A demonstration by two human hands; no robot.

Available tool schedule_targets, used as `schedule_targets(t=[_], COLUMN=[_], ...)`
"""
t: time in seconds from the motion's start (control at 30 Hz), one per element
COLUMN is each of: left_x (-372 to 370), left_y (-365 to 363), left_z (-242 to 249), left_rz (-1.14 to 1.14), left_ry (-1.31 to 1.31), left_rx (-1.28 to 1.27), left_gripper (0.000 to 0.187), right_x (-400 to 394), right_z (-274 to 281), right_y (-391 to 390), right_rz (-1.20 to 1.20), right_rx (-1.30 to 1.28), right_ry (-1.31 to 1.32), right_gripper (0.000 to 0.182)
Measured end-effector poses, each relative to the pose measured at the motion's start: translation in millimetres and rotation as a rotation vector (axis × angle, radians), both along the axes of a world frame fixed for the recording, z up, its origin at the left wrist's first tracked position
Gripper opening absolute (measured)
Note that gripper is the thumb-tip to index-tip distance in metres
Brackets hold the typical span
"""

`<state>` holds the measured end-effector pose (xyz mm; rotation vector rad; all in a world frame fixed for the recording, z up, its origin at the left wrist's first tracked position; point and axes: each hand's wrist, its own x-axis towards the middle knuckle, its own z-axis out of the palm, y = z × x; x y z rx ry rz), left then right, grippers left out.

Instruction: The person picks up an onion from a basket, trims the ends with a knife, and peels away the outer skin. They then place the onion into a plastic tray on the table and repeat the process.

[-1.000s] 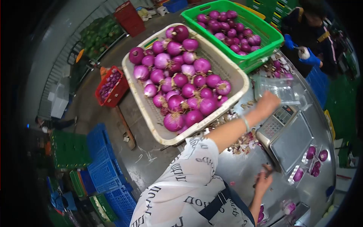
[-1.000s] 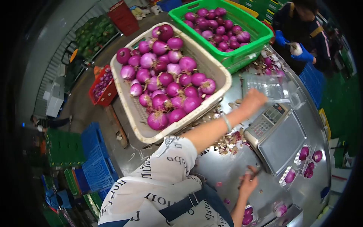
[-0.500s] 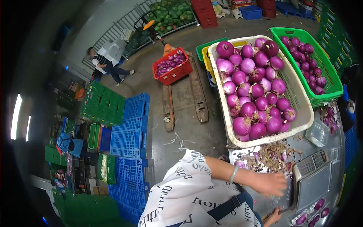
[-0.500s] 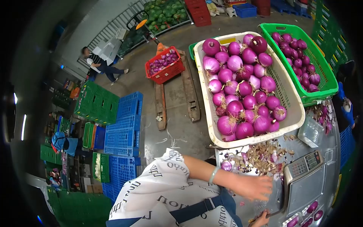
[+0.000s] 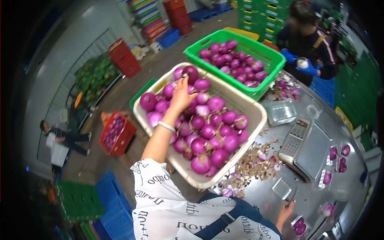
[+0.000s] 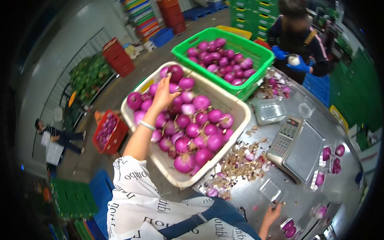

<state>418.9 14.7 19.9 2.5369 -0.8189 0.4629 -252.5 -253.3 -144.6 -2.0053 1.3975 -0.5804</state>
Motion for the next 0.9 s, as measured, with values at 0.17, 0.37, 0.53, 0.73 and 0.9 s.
schedule_targets(t=[0.17,0.37,0.53,0.73,0.9], left_x=[106,144,136,51,-139], left_y=[-50,-71,-53,-21,-9], left_z=[14,30,31,41,49], left_rz=[0.139,0.159,0.052,-0.306,-0.429], left_ry=[0.044,0.389,0.242,0.720,1.454], left_rx=[0.395,0.548,0.344,-0.891,-1.250], left_gripper=[0.089,0.101,0.096,0.090,0.097], right_x=[31,62,81,105,148], right_z=[8,22,19,46,89], right_y=[33,39,37,37,43], right_rz=[-0.002,-0.037,0.125,0.259,0.512], right_rx=[0.037,0.176,0.032,0.084,0.072], right_ry=[-0.013,-0.011,-0.046,-0.061,-0.274], right_gripper=[0.030,0.023,0.017,0.014,0.019])
